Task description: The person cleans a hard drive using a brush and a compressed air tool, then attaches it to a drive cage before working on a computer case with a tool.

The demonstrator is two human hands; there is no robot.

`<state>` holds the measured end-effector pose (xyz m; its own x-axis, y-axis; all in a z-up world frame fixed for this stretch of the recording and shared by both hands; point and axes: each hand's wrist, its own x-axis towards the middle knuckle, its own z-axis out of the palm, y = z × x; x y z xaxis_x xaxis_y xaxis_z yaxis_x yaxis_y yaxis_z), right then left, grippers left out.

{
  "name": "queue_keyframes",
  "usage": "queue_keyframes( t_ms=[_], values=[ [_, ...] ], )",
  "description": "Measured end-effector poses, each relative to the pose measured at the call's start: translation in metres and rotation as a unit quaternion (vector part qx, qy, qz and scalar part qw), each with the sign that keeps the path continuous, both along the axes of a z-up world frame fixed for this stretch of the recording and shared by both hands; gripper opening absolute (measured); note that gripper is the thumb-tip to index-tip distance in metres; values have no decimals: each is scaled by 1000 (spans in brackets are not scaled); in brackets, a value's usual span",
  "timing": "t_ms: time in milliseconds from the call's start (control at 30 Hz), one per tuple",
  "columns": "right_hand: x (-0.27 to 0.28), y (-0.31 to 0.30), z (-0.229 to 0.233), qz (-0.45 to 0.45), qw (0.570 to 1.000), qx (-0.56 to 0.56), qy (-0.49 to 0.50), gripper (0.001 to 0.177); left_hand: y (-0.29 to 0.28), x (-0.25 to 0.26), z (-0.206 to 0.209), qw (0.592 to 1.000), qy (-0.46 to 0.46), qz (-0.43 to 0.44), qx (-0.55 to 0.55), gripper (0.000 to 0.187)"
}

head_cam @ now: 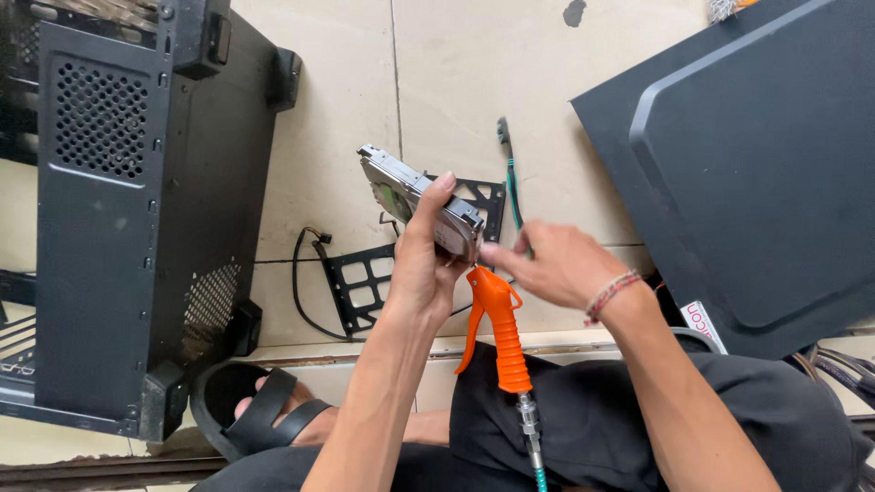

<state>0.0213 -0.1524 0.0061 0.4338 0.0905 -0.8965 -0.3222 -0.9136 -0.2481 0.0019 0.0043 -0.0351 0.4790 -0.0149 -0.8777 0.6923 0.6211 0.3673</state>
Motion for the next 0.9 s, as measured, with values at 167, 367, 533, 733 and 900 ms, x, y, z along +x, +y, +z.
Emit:
queue_keyframes(
  t_ms=[167, 367, 533, 733, 900],
  values=[
    [-34, -1, -22, 74, 988, 54, 123, 76, 5, 10, 30, 1000, 15, 21, -7, 96],
    [-21, -25, -4, -128, 979, 144, 60, 40, 29, 20, 30, 997, 3, 72, -14, 106],
    [-30, -50, -18, -390, 858, 306, -136, 24, 33, 29, 37, 987, 109, 99, 66, 84],
    [-69, -2, -7, -592, 706, 361, 148, 39, 22, 29, 28, 962, 196, 50, 182, 101],
    [-129, 6, -13, -579, 734, 327, 139, 40, 25, 29, 35, 957, 179, -10, 226, 120]
  ],
)
